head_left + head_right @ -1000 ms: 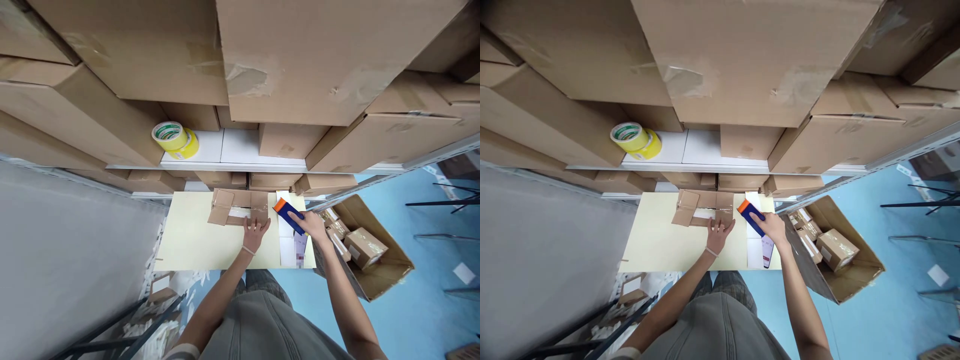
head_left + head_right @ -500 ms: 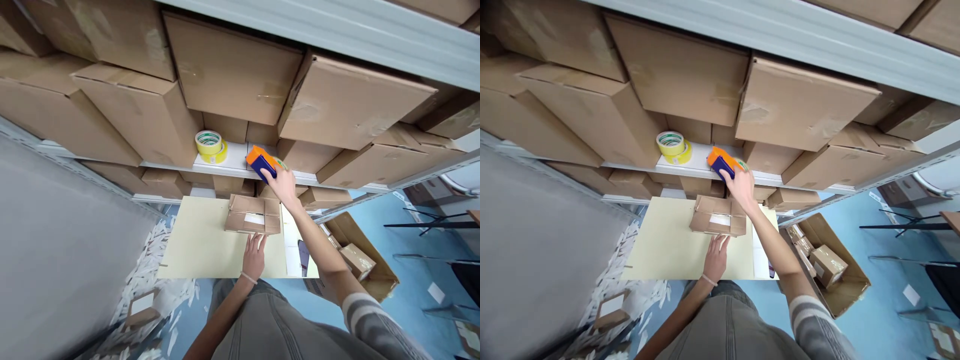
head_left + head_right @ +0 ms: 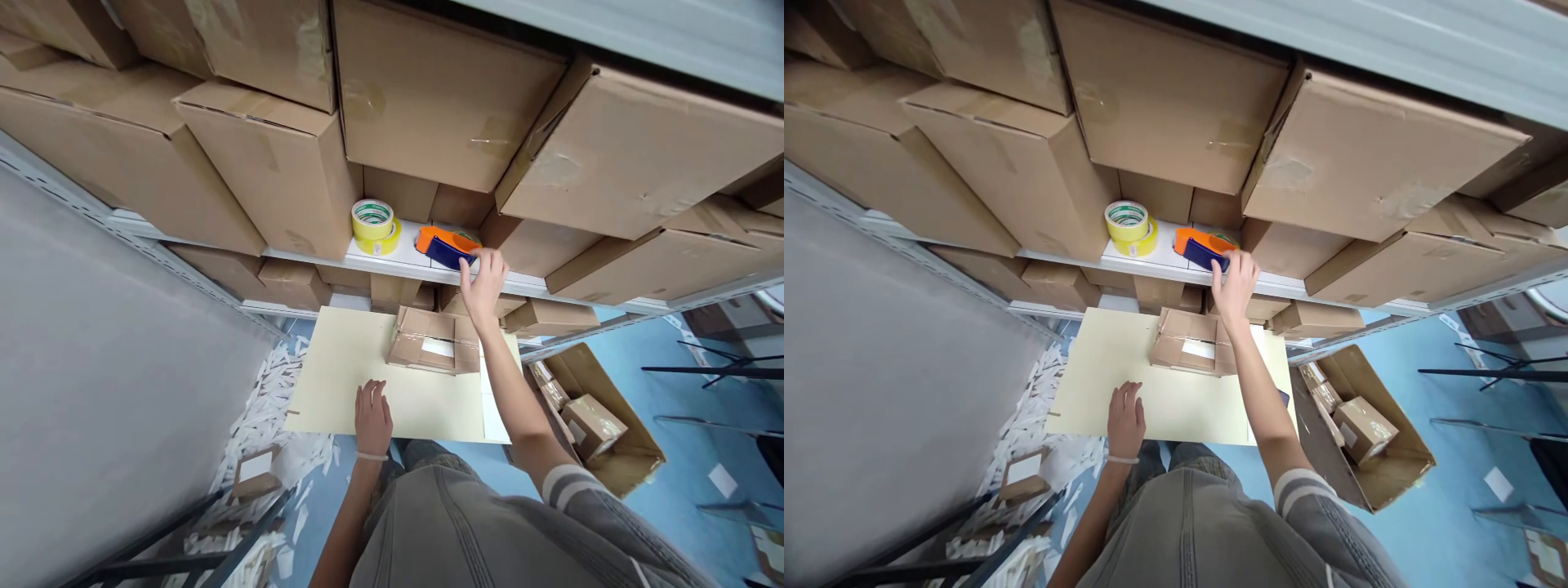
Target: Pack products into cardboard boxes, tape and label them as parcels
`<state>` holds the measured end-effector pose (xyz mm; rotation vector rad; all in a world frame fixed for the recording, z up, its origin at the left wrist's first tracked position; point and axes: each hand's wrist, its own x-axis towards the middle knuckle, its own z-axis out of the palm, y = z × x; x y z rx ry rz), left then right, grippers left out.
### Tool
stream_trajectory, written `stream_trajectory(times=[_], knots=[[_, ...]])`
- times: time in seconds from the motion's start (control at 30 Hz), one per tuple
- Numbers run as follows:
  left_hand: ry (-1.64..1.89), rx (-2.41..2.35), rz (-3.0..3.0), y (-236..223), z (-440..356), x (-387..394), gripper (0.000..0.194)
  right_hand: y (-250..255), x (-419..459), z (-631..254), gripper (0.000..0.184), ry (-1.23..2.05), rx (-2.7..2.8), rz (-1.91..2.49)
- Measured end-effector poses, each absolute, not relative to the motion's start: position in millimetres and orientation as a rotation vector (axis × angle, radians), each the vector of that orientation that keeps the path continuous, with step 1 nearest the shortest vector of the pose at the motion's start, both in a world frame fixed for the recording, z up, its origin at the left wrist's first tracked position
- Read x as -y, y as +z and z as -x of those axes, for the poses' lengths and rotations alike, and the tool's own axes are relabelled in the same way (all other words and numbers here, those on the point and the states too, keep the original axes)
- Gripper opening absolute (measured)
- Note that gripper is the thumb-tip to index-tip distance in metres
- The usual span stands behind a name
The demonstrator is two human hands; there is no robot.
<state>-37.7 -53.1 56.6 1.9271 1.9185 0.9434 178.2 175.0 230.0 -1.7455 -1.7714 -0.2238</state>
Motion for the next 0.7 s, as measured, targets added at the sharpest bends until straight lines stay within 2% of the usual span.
stream_trajectory(times=[0.13, 0.23, 0.4, 0.5, 0.6, 0.7], knots=[[0.925, -1.89, -1.928, 64, 34, 7, 0.042, 164, -117, -178, 0.048, 0.004, 1.861, 1.878], [0.856, -1.897, -1.917, 70, 22, -43, 0.051, 114, -89, -181, 0.064, 0.13, 1.877, 2.098], [0.646, -1.895, -1.628, 66, -1, -115, 0.077, 74, -75, -209, 0.078, 0.226, 1.525, 2.374], [0.548, -1.735, -1.296, 53, -5, -134, 0.076, 68, -71, -230, 0.074, 0.468, 1.321, 2.411], [0.519, -1.669, -1.16, 41, -4, -141, 0.068, 63, -70, -242, 0.061, 0.77, 1.242, 2.39], [0.515, -1.684, -1.155, 35, -3, -143, 0.065, 60, -74, -245, 0.054, 0.839, 1.186, 2.427]])
